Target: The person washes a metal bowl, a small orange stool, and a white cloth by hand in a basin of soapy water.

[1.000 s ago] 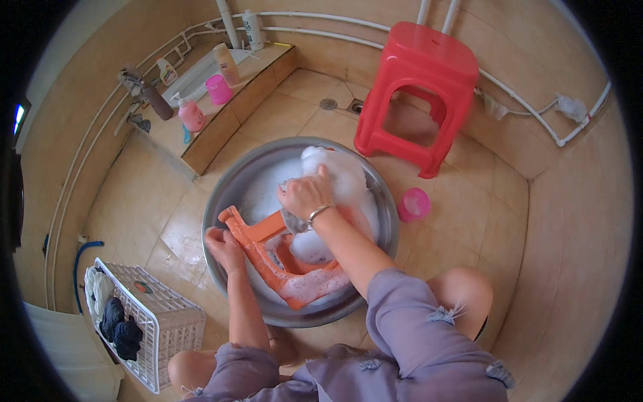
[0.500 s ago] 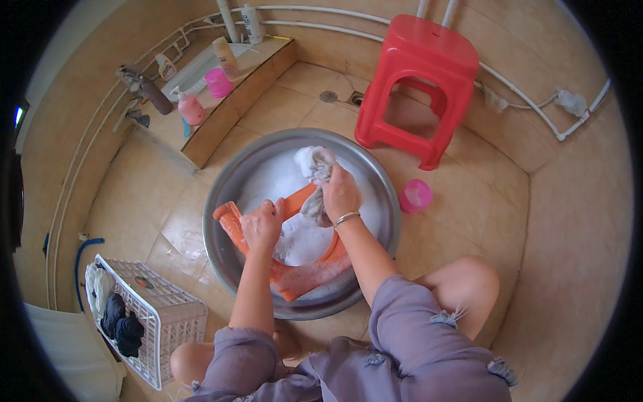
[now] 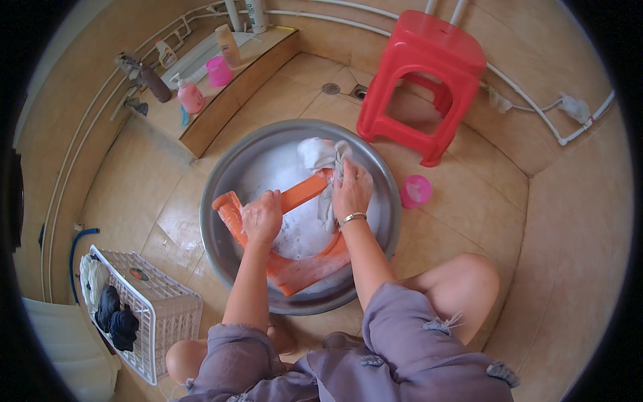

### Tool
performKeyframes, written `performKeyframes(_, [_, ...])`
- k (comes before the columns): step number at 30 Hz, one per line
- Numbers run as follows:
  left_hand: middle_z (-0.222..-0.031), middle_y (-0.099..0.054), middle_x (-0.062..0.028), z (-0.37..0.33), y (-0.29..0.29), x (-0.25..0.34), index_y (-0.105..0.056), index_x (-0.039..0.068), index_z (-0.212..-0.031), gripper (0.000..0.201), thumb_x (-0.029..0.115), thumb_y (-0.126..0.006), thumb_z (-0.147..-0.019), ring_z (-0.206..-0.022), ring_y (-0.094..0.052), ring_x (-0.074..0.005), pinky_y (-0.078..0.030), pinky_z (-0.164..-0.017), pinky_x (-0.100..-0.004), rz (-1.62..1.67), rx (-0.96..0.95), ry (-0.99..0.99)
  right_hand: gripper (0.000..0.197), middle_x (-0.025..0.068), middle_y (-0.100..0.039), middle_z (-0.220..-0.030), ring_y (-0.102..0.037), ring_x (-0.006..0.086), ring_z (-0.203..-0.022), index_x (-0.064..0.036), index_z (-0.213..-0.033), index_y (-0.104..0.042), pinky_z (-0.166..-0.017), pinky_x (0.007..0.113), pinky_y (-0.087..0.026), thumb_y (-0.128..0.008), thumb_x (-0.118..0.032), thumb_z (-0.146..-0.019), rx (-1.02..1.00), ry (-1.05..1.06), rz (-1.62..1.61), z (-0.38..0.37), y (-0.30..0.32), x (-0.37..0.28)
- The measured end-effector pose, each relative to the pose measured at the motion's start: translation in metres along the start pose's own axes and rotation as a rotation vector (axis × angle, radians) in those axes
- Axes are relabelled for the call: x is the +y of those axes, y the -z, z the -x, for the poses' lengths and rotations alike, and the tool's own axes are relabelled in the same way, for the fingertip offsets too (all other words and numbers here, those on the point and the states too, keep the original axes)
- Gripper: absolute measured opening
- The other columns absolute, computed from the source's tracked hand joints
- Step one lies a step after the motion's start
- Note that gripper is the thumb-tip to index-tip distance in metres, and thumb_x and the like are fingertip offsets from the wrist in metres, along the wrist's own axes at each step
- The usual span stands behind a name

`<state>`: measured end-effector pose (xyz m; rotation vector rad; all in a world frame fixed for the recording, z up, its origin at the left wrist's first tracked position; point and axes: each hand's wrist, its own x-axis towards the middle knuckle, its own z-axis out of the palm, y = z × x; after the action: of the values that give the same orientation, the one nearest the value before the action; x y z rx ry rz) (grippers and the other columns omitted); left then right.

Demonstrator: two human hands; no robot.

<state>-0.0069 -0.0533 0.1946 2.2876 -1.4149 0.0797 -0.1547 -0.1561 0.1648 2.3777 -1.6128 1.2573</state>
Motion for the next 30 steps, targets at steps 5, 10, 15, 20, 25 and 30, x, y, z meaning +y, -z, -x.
performKeyframes(5, [-0.064,-0.058,-0.0142,0.005,-0.005,-0.012,-0.052,0.003,-0.067,0.028,0.022,-0.041,-0.084,-0.057,-0.056,-0.0321,-0.041,-0.060,-0.0437,-0.024,0.041,-0.048,0.018,0.0100,-0.048,-0.078,-0.050,0.0283,-0.076,-0.0093,-0.087,-0.060,-0.066,0.040,-0.040,-0.059,-0.023,-0.075,-0.027,0.140,-0.086,0.001,0.010,-0.034])
performKeyframes(10, [-0.063,-0.058,-0.0142,0.003,-0.009,-0.011,-0.051,0.003,-0.066,0.026,0.021,-0.042,-0.083,-0.057,-0.056,-0.0324,-0.040,-0.059,-0.0441,-0.005,0.010,-0.049,0.010,0.0075,-0.050,-0.075,-0.052,0.0270,-0.071,-0.0143,-0.079,-0.061,-0.060,0.038,-0.043,-0.055,-0.022,-0.076,-0.276,0.250,-0.148,0.026,-0.003,-0.046])
performKeyframes(15, [-0.063,-0.058,-0.0136,0.004,-0.010,-0.019,-0.051,0.004,-0.066,0.025,0.021,-0.044,-0.082,-0.057,-0.056,-0.0319,-0.040,-0.057,-0.0433,0.019,-0.005,-0.047,0.012,0.0090,-0.054,-0.074,-0.053,0.0258,-0.071,-0.0105,-0.071,-0.058,-0.062,0.038,-0.043,-0.052,-0.019,-0.077,-0.276,0.308,-0.206,0.030,0.001,-0.066])
performKeyframes(20, [-0.067,-0.058,-0.0156,0.002,-0.006,-0.009,-0.052,0.003,-0.069,0.025,0.022,-0.043,-0.082,-0.063,-0.054,-0.0353,-0.039,-0.061,-0.0473,0.089,0.003,-0.039,0.010,0.0088,-0.054,-0.074,-0.053,0.0255,-0.071,-0.0104,-0.073,-0.057,-0.064,0.039,-0.043,-0.051,-0.018,-0.077,-0.148,0.208,-0.051,0.004,0.008,-0.036])
performKeyframes(25, [-0.064,-0.057,-0.0143,0.004,-0.005,-0.016,-0.051,0.004,-0.065,0.024,0.020,-0.045,-0.082,-0.060,-0.055,-0.0334,-0.040,-0.058,-0.0449,0.077,0.059,-0.038,0.009,0.0078,-0.053,-0.073,-0.052,0.0265,-0.070,-0.0110,-0.077,-0.057,-0.063,0.038,-0.043,-0.050,-0.016,-0.077,-0.173,0.463,-0.063,0.015,0.009,-0.045])
performKeyframes(30, [-0.062,-0.057,-0.0129,0.003,-0.007,-0.015,-0.051,0.004,-0.063,0.026,0.021,-0.044,-0.082,-0.058,-0.056,-0.0318,-0.041,-0.057,-0.0429,0.075,0.068,-0.100,0.008,0.0065,-0.053,-0.072,-0.053,0.0245,-0.070,-0.0109,-0.075,-0.054,-0.062,0.039,-0.044,-0.047,-0.013,-0.077,-0.245,0.272,0.033,-0.003,0.016,-0.035])
